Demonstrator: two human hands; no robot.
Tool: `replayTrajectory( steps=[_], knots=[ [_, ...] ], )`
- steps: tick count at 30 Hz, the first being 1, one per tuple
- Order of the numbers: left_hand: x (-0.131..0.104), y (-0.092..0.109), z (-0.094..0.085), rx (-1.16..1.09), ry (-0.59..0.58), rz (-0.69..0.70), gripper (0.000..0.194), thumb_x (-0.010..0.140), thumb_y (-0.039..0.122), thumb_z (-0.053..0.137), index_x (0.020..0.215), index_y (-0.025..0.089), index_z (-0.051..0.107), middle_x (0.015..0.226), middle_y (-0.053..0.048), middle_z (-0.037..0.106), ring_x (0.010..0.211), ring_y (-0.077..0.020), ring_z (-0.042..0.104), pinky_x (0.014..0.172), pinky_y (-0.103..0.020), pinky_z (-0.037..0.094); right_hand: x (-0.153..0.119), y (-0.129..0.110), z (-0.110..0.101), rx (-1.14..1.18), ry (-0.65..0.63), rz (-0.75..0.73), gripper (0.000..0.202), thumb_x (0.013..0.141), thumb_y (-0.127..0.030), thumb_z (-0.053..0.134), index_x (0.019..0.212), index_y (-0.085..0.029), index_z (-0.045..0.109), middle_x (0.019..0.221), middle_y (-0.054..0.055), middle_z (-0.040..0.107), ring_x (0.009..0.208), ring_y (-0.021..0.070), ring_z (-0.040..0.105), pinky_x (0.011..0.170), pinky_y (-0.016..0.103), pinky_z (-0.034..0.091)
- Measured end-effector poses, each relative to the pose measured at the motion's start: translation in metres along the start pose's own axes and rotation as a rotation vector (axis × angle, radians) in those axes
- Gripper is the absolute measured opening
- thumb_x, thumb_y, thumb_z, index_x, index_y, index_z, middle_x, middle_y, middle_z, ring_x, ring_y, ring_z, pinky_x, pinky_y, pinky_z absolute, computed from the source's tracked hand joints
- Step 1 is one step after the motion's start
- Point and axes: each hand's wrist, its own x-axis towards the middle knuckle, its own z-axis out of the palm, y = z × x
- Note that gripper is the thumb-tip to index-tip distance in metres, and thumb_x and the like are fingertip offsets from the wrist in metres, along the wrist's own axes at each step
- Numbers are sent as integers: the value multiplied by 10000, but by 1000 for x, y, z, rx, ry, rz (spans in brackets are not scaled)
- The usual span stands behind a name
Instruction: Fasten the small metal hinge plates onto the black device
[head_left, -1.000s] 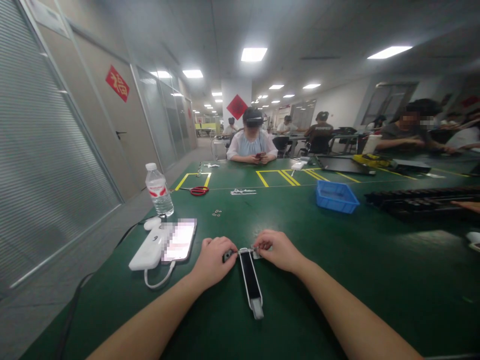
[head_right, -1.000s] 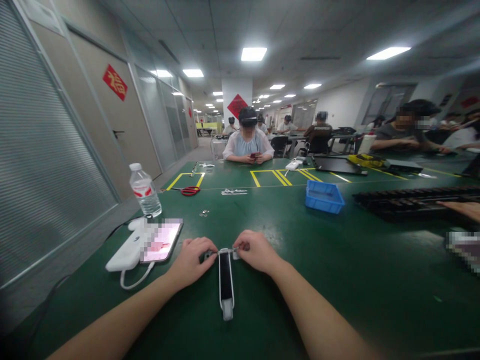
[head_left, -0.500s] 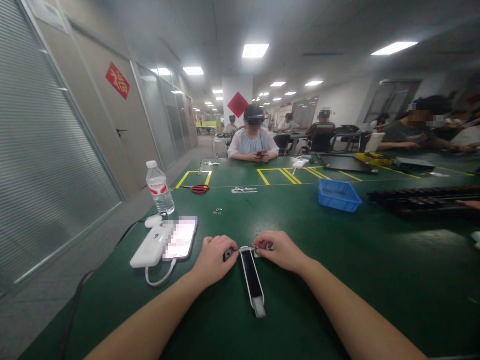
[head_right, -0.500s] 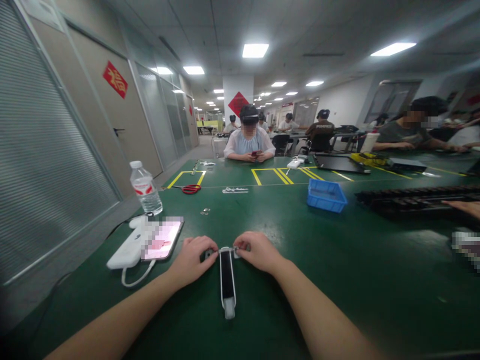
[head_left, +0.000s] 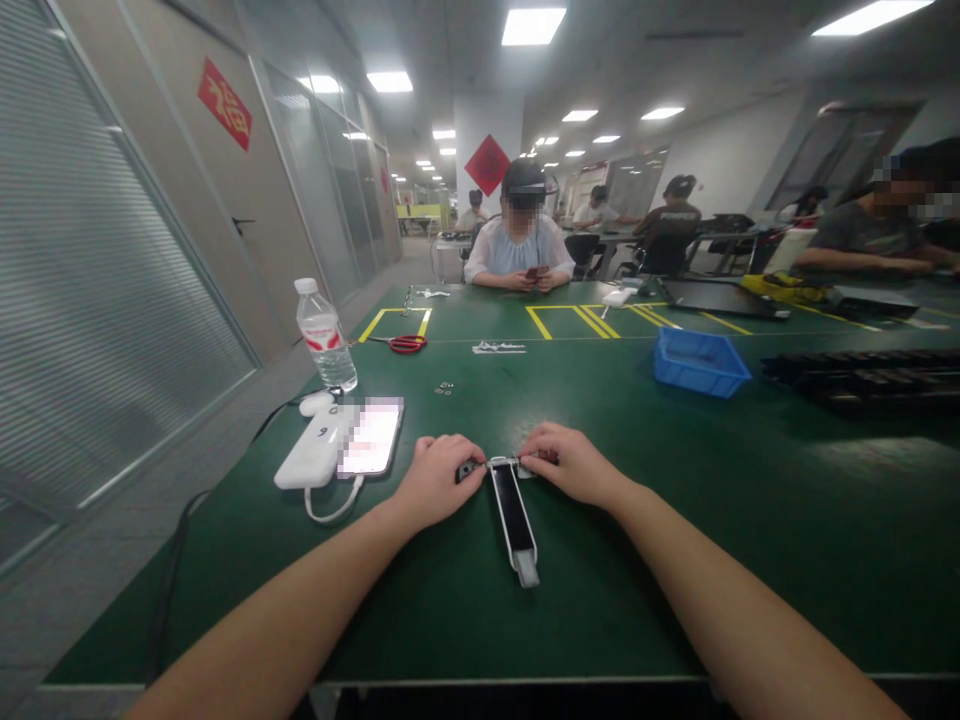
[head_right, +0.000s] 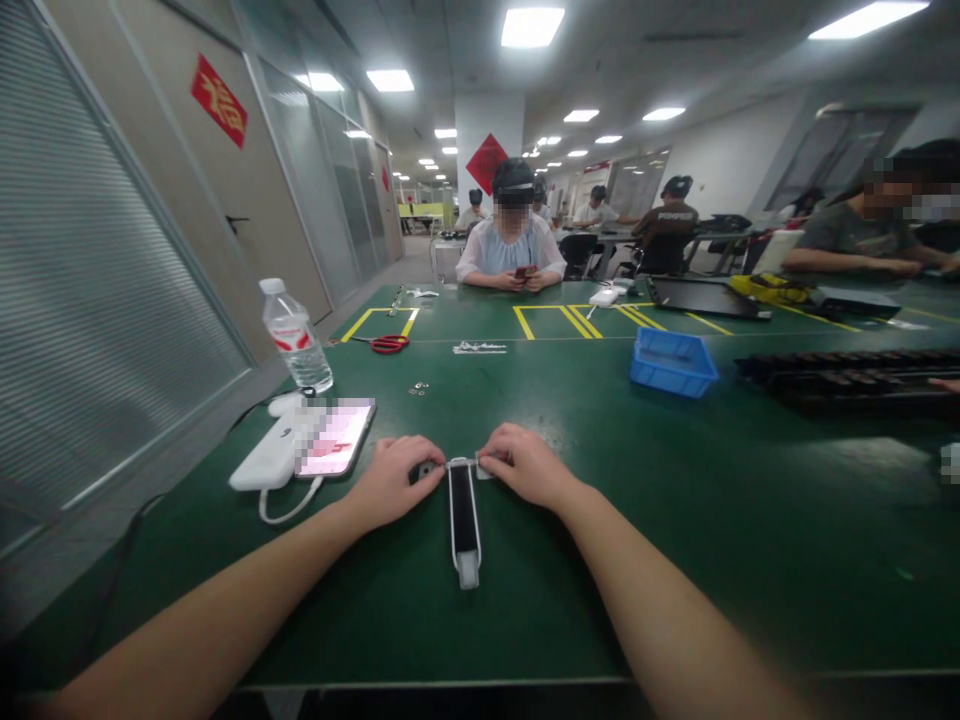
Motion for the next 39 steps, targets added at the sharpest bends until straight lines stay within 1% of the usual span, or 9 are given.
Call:
replayTrajectory(
  steps=[4, 7, 10, 13, 16, 19, 29, 33, 39],
  knots=[
    [1, -2, 2, 5, 2, 14, 117, 872, 275, 515, 919, 224, 608, 977, 5, 645, 968, -196, 559, 851, -365, 311, 1, 2, 6, -7, 35, 55, 115, 845, -215, 568, 911, -168, 650, 812, 34, 578, 683, 131, 518, 650, 275, 431],
    [1, -3, 3, 7, 11, 23, 120, 872, 275, 506, 913, 221, 605, 979, -5, 649, 955, -196, 559, 845, -366, 310, 3, 2, 11, -18, 76, 86, 76, 851, -211, 550, 814, -164, 597, 754, 18, 546, 666, 132, 496, 621, 265, 401],
    [0, -3, 4, 7, 22, 30, 114, 870, 272, 509, 905, 220, 604, 970, -5, 652, 944, -195, 560, 845, -368, 306, 5, 2, 13, -29, 99, 66, 178, 880, -221, 497, 721, -169, 555, 720, 18, 531, 678, 139, 491, 641, 276, 392],
    [0, -3, 3, 8, 22, 33, 114, 870, 274, 514, 913, 222, 605, 977, -4, 651, 949, -195, 561, 846, -368, 304, 3, 3, 9, 26, 92, 39, 184, 899, -259, 469, 779, -171, 577, 751, 22, 537, 682, 130, 499, 653, 275, 410],
    [0, -3, 3, 7, 17, 24, 115, 871, 272, 515, 921, 226, 608, 980, 0, 650, 952, -194, 562, 843, -369, 304, 0, 5, 4, 110, 33, 8, 108, 824, -274, 583, 867, -175, 594, 833, 19, 533, 645, 101, 501, 616, 251, 433],
    [0, -2, 3, 7, 14, 24, 119, 873, 277, 511, 921, 228, 609, 980, 2, 650, 956, -196, 562, 848, -371, 305, -1, 8, 3, 124, -14, -2, 89, 776, -228, 629, 847, -175, 616, 892, 24, 528, 631, 84, 502, 608, 243, 445],
    [0, -3, 3, 9, 11, 31, 127, 872, 277, 503, 916, 223, 609, 977, -8, 650, 944, -196, 559, 858, -371, 305, 0, 3, 6, 91, 30, 21, 129, 840, -282, 568, 899, -175, 610, 840, 20, 523, 628, 94, 489, 618, 253, 441],
    [0, -2, 3, 2, 6, 28, 133, 872, 283, 502, 918, 224, 612, 976, -5, 647, 946, -198, 561, 863, -375, 306, 0, 3, 4, 98, 9, -4, 74, 820, -236, 582, 836, -169, 607, 861, 29, 526, 661, 103, 501, 629, 255, 440],
    [0, -2, 2, 10, 3, 27, 136, 875, 281, 498, 922, 224, 611, 977, -7, 646, 950, -200, 560, 863, -375, 306, 1, 1, 6, 61, 24, 15, 135, 873, -240, 505, 829, -168, 611, 837, 36, 546, 686, 116, 503, 656, 269, 438]
  ],
)
